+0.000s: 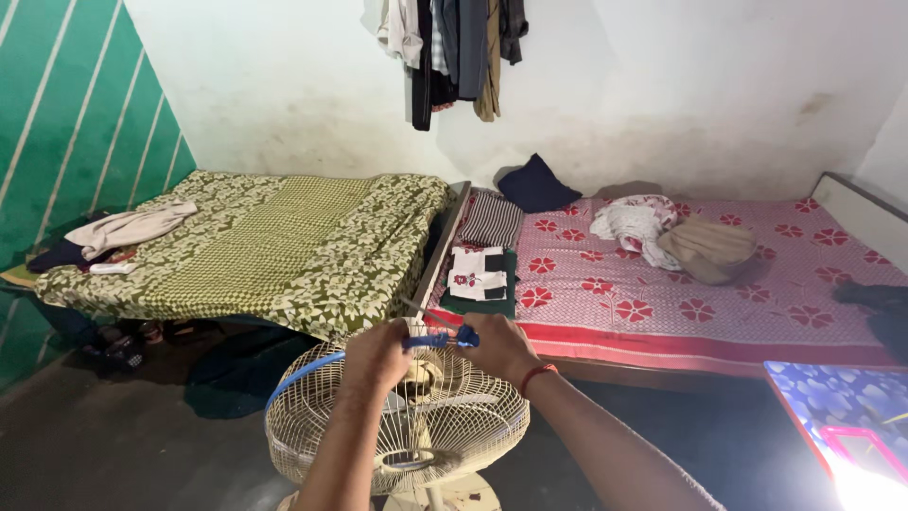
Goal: The person disassembles a standing electric fan by removing the front grille and then unscrewing the fan blades from the motor housing using a screwdriver. The person then removes the blades and continues to work on the central hub area.
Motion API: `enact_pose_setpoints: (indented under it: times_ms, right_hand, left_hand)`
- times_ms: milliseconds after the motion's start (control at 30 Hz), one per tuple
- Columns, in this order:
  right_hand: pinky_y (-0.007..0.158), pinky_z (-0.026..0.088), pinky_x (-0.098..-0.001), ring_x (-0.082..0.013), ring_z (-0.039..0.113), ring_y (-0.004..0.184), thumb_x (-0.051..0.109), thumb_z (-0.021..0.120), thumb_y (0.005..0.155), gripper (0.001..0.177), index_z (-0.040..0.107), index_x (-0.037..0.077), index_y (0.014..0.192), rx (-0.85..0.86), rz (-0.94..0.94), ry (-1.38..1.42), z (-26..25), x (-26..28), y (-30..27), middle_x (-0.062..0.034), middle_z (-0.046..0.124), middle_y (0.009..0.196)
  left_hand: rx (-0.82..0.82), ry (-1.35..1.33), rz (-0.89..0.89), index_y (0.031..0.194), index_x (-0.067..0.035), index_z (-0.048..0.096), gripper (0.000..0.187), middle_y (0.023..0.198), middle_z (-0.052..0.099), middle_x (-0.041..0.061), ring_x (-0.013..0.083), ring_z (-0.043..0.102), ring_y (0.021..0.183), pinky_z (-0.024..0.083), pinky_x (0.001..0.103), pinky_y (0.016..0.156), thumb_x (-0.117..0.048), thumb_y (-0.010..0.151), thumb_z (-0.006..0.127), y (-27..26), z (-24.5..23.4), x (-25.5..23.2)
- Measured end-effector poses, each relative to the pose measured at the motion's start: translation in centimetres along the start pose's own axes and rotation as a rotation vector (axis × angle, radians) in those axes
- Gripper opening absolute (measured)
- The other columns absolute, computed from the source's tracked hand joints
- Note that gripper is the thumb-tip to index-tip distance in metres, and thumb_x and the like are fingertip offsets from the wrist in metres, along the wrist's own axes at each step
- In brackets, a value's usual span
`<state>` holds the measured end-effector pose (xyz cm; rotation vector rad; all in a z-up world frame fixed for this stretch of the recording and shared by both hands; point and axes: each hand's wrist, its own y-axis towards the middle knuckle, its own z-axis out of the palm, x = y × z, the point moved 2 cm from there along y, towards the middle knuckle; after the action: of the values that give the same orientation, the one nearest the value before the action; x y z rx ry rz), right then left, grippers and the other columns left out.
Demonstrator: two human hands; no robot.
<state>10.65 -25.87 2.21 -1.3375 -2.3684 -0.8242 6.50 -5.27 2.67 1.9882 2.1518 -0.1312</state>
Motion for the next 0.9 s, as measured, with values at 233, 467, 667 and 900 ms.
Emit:
enact_pose_setpoints:
  times_ms: [233,467,667,900]
  right_hand:
    - [0.081,0.058,-0.0474,-0.035,0.073,0.084,0.035,0.077,0.074,0.031,0.071,0.013,0.095,0.069,-0.063,-0.136,-0.1,-0.1,1.0,-0.0139,0.075,0.086]
    - [0.08,0.058,-0.0481,-0.0361,0.072,0.086,0.037,0.078,0.071,0.036,0.07,0.011,0.094,0.11,-0.113,-0.205,0.3,-0.4,1.9,-0.0157,0.074,0.088]
    - [0.08,0.058,-0.0486,-0.0355,0.072,0.085,0.034,0.075,0.075,0.031,0.07,0.016,0.1,0.088,-0.156,-0.19,1.3,0.1,1.9,-0.0143,0.075,0.088]
    - [0.079,0.059,-0.0473,-0.0336,0.072,0.086,0.034,0.076,0.076,0.026,0.07,0.013,0.09,0.138,-0.164,-0.297,2.1,-0.3,2.1,-0.0128,0.074,0.089]
  left_hand:
    - [-0.469,0.083,0.114,0.093,-0.008,0.073,0.009,0.112,0.066,0.01,0.024,0.072,0.087,0.059,0.043,0.075,-0.013,0.086,0.071,-0.6,1.4,-1.0]
    - [-0.495,0.173,0.203,0.097,-0.005,0.073,0.01,0.097,0.07,0.013,0.0267,0.072,0.086,0.06,0.041,0.073,-0.005,0.088,0.068,-0.3,2.5,-0.4]
    - [-0.352,0.095,0.151,0.106,-0.002,0.071,0.018,0.102,0.069,0.016,0.0248,0.074,0.075,0.063,0.034,0.062,-0.006,0.088,0.07,-0.7,1.3,0.3]
    - [-0.139,0.047,0.054,0.105,-0.008,0.071,0.018,0.095,0.073,0.011,0.0183,0.069,0.072,0.057,0.028,0.058,0.001,0.09,0.066,-0.7,0.6,-0.6]
